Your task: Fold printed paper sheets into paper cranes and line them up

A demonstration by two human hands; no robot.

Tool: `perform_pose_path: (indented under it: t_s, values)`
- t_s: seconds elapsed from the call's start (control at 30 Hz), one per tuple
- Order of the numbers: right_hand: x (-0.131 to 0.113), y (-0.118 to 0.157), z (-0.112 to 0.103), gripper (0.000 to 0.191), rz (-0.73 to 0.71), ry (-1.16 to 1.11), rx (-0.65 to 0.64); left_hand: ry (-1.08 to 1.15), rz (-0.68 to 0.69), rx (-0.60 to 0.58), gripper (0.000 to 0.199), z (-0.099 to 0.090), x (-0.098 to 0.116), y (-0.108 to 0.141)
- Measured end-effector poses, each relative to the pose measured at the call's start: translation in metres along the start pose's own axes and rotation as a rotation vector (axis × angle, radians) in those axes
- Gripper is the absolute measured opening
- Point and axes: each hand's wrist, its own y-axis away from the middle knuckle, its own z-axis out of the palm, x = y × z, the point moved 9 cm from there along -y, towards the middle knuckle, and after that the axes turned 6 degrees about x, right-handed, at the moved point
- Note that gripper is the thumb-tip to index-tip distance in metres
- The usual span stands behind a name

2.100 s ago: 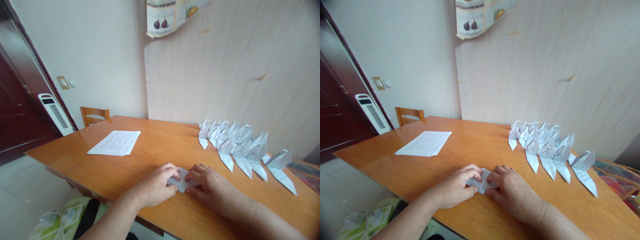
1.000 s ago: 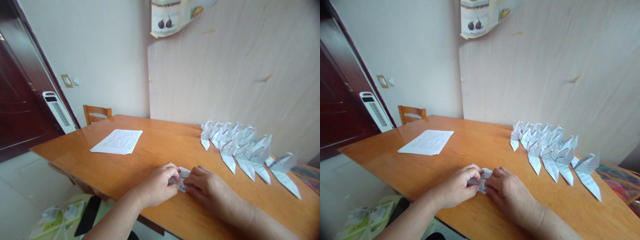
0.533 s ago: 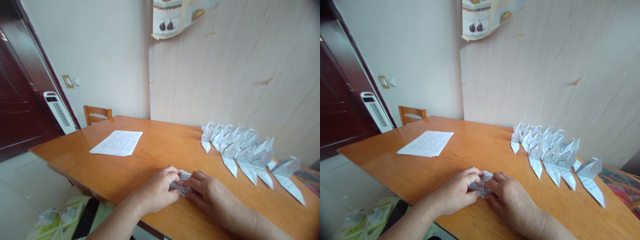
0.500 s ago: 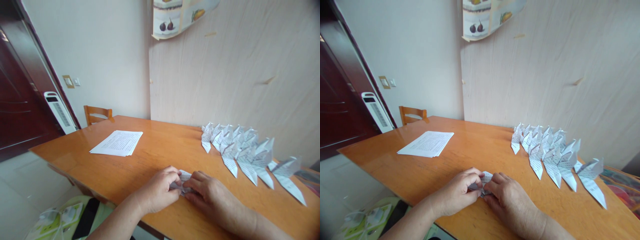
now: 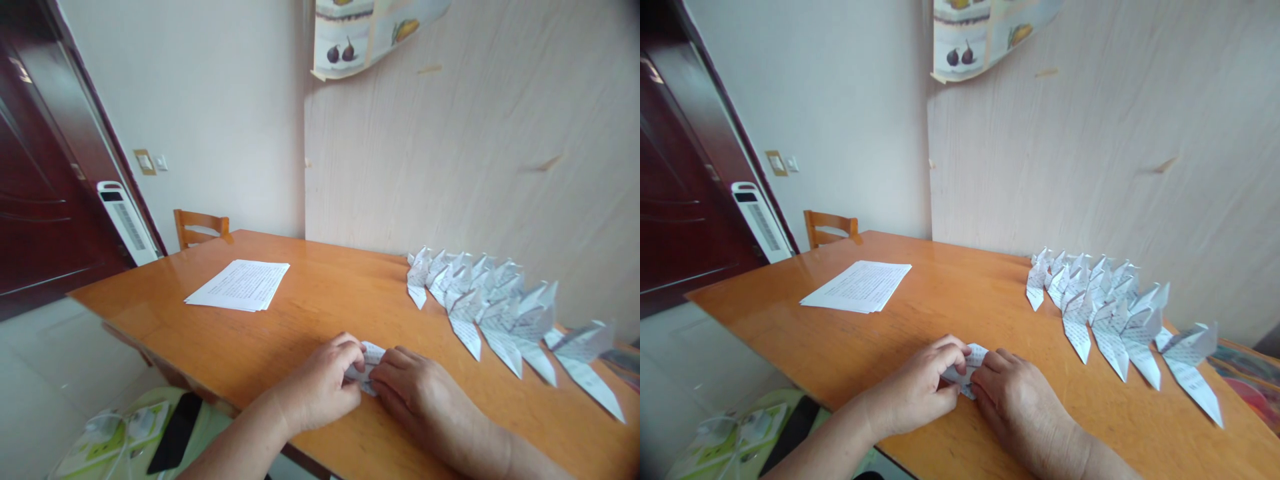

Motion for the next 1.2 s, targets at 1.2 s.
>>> perform_pose_path:
  t_s: [1.2]
  values:
    - [0.048, -0.001, 0.003, 0.021, 0.329, -0.214, 0.063, -0.037, -0.093, 0.074, 0.016, -0.004, -0.003, -0.003]
